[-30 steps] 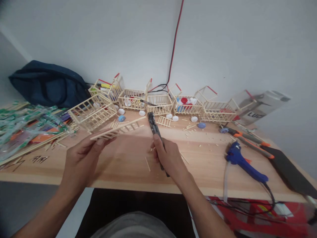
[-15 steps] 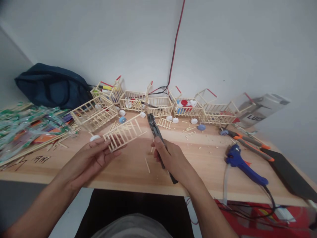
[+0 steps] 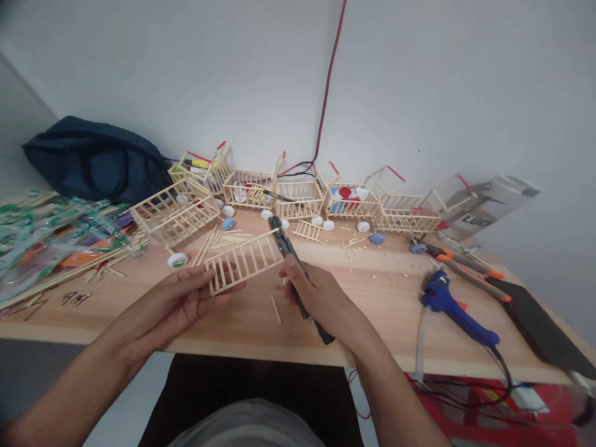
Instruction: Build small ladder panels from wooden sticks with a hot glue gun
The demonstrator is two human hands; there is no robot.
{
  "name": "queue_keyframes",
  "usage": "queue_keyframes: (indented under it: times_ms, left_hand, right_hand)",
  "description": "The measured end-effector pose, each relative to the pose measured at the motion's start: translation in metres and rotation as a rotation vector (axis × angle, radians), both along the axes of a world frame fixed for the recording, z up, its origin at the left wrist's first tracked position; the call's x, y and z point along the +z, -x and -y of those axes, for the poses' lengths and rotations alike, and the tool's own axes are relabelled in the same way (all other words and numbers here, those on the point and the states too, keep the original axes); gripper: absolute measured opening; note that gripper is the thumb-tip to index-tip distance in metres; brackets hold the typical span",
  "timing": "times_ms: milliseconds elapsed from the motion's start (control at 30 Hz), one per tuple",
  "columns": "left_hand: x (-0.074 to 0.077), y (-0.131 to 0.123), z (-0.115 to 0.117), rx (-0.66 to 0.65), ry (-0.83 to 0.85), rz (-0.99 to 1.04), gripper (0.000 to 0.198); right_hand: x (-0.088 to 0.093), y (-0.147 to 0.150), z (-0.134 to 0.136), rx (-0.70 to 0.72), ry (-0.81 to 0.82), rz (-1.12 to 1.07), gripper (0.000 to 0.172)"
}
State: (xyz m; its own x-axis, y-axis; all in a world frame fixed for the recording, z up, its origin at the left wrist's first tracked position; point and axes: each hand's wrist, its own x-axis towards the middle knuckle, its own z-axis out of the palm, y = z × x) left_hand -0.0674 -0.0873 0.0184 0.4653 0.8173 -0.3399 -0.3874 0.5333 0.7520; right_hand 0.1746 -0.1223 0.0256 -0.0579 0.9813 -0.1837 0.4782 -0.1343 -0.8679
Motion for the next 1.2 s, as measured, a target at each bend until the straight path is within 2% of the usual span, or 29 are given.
queue_keyframes:
  times_ms: [400, 567, 867, 1200]
  left_hand:
    - [0.001, 0.001, 0.001, -0.033, 0.134, 0.05, 0.018]
    - [0.0, 0.001, 0.001, -0.02, 0.118, 0.051, 0.018]
    - [0.001, 0.001, 0.003, -0.032, 0.098, 0.04, 0.018]
    - [0.001, 0.0, 0.004, -0.012, 0.098, 0.01, 0.018]
  right_hand:
    - [0.002, -0.002, 0.004, 0.007, -0.014, 0.034, 0.065]
    - [0.001, -0.001, 0.006, -0.004, -0.018, 0.047, 0.069]
    - [-0.005, 0.001, 0.007, -0.019, -0.055, 0.143, 0.062]
    - [-0.008, 0.005, 0.007, -0.041, -0.073, 0.116, 0.059]
